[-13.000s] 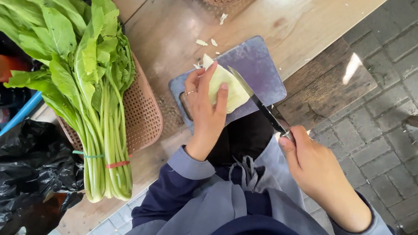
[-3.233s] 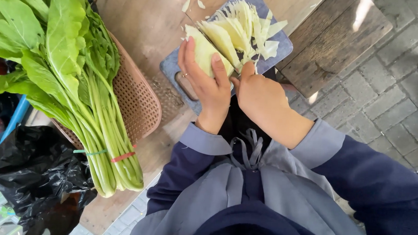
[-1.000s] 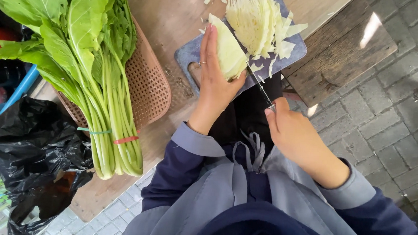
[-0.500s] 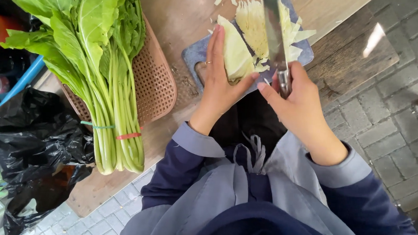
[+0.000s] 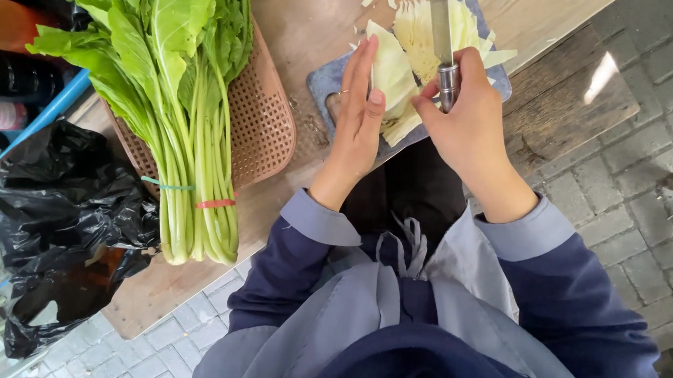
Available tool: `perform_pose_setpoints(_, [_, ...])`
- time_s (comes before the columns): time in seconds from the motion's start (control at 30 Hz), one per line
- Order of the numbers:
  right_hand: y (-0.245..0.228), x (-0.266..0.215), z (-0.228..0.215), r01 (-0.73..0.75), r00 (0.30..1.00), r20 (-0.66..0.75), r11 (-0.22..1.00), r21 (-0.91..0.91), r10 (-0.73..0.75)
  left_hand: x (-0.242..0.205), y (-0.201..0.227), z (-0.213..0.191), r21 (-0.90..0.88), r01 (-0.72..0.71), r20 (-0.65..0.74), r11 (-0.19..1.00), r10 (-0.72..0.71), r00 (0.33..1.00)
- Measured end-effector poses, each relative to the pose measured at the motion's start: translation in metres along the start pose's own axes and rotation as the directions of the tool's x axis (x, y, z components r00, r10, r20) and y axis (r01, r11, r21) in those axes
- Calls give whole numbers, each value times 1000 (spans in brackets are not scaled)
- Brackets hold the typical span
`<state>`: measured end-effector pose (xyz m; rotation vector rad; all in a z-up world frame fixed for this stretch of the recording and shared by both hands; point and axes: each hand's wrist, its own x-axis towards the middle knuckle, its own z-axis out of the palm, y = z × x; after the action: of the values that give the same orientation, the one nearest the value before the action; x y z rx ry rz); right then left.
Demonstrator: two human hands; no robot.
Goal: The person slices a wedge of cabbage into thin strips on a cutting board using a knife. The person repeatedly cuts the cabbage, gathers the strips, and transfers them into a nearby basket.
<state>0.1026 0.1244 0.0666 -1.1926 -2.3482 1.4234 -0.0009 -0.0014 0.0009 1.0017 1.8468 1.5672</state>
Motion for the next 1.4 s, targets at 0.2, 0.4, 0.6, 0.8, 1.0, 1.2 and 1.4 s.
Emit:
perform_pose_setpoints(0.2, [-4,1,-7,-3,1000,10,1000,2,3,-1,2,-2,-25,14,2,1000,-14,1000])
perform_pose_setpoints(0.4, [-4,6,0,-48,998,26,998,-43,50,-2,1,-2,-18,9,-11,1000,-10,1000])
perform_pose_setpoints(0.6, [-7,3,-2,-63,998,9,998,-12,63,-7,2,-5,-44,14,-31,999,-15,999])
perform_pose_setpoints(0.8, [2,-1,0,-122,989,75,989,-84,129,-20,-2,-1,302,-56,-186,952,116,976])
perform_pose_setpoints(1.0, [37,-8,6,56,998,-27,983,174,-52,-33,-20,13,579,-293,-196,760,479,856])
perform_pose_setpoints(1.2, [36,-46,-33,10,999,47,976,219,-21,-50,2,20,396,-298,-203,868,400,894])
perform_pose_setpoints(1.4, [13,-14,-115,-67,997,-33,988,-137,63,-19,22,-8,733,-188,-31,654,308,951])
